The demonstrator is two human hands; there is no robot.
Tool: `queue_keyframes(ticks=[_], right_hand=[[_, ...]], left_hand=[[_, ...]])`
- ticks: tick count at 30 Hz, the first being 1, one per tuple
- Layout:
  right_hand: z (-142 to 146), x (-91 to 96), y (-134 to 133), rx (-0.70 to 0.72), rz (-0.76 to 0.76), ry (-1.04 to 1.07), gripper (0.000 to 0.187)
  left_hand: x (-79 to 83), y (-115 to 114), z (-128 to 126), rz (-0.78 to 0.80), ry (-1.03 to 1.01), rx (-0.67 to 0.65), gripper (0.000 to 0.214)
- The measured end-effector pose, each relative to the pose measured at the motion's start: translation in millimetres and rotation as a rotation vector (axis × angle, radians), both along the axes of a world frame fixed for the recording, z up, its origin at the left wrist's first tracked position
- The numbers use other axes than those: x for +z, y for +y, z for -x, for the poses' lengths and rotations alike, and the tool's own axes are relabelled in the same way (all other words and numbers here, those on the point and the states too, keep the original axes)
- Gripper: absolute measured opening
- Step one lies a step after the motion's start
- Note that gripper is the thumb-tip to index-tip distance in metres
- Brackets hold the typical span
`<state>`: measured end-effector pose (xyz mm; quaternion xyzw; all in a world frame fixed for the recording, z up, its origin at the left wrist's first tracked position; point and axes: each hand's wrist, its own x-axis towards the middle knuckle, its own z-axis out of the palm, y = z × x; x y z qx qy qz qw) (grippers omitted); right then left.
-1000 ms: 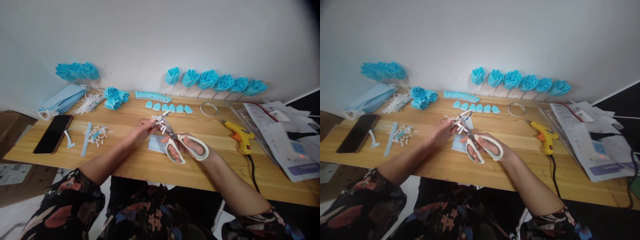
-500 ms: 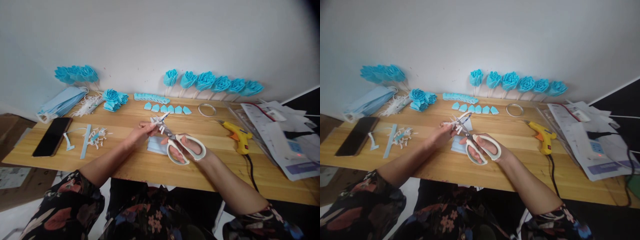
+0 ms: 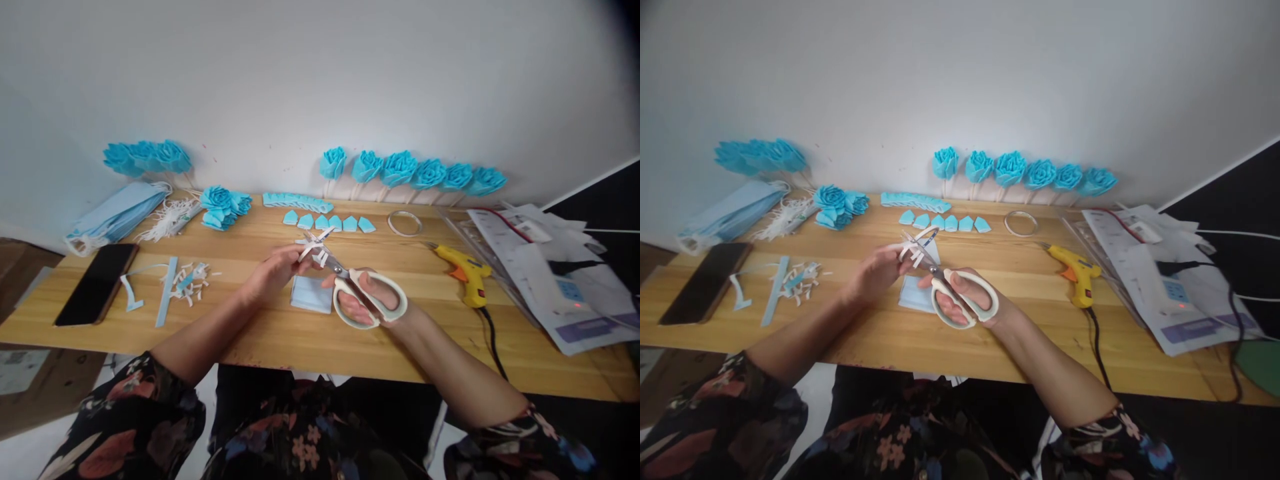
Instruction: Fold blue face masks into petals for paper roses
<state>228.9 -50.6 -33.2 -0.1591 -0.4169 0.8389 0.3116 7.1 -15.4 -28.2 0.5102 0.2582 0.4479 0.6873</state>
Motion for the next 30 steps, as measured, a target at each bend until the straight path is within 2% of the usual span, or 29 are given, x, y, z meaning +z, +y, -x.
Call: queue_keyframes(ticks=[5, 10, 19, 22, 26, 30], right_hand=[[2, 3.3, -2, -0.004, 0.014, 0.007, 0.046], [1, 6.0, -4, -0.057, -0.026, -0.067, 0.05], [-1, 20.7, -8, -0.31, -0.296, -0.582, 0.055], [0, 20.6, -7, -0.397, -0.473, -0.712, 0.053], [1, 19.7, -7, -0.524, -0.84, -0.867, 0.043], [0, 20.3, -7, -0.571, -1.111, -1.012, 0.035]], left_hand=[[0.5, 0, 0, -0.009, 0.025, 0.031, 0.041], [-6.3, 3, 2, 0.028, 0.035, 0.031, 0.031], [-1.6, 3, 3, -0.019, 0.125, 0.058, 0.037], [-1.5, 3, 2, -0.001, 0.147, 0.087, 0.038], [-4.2, 4, 3, -0.026, 0.203, 0.143, 0.041], [-4.2, 5, 4, -0.072, 0.252, 0.19, 0.041]])
